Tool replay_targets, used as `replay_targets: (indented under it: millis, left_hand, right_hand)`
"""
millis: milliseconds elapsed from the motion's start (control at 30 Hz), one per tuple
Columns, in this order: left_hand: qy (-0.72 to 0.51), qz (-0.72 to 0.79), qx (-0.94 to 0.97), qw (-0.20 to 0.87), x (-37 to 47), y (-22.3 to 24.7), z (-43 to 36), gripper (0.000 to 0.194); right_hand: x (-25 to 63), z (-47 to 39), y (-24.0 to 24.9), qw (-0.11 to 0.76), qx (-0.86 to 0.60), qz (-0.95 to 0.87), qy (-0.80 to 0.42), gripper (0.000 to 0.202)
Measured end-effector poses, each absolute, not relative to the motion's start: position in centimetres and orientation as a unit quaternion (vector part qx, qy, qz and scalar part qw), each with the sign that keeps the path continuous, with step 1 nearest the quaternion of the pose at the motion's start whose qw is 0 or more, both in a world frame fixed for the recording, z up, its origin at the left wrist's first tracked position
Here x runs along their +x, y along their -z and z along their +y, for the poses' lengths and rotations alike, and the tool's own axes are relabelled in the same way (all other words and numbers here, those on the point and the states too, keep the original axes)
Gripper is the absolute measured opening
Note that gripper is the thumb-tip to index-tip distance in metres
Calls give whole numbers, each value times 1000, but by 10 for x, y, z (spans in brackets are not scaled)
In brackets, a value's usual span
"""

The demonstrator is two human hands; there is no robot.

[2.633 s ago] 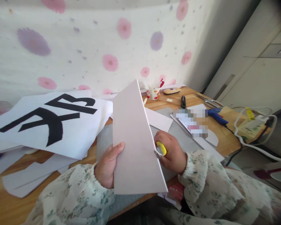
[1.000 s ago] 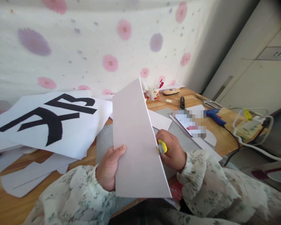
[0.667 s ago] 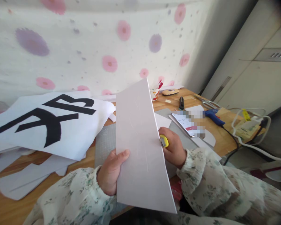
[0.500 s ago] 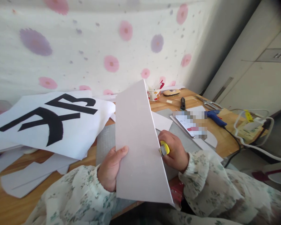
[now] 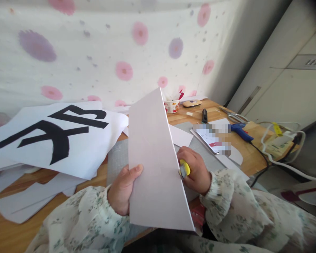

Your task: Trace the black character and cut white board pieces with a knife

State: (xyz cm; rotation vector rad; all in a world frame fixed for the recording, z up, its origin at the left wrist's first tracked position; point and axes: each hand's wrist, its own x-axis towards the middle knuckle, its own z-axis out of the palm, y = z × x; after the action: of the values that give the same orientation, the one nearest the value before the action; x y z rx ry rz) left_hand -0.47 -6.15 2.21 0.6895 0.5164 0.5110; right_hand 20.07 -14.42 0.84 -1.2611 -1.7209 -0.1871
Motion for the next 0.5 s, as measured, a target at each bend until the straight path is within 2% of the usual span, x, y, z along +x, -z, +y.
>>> replay_targets:
  millis: [167,500]
  left_hand:
    - [-251,241,363,865,-2,-22,-66,36]
    - [-247,258,341,870,-4,-23,-59,42]
  right_hand:
    - [205,-142,-8,489,-550,-671,89,14]
    - [202,-148,-10,459,-498,-730,92,15]
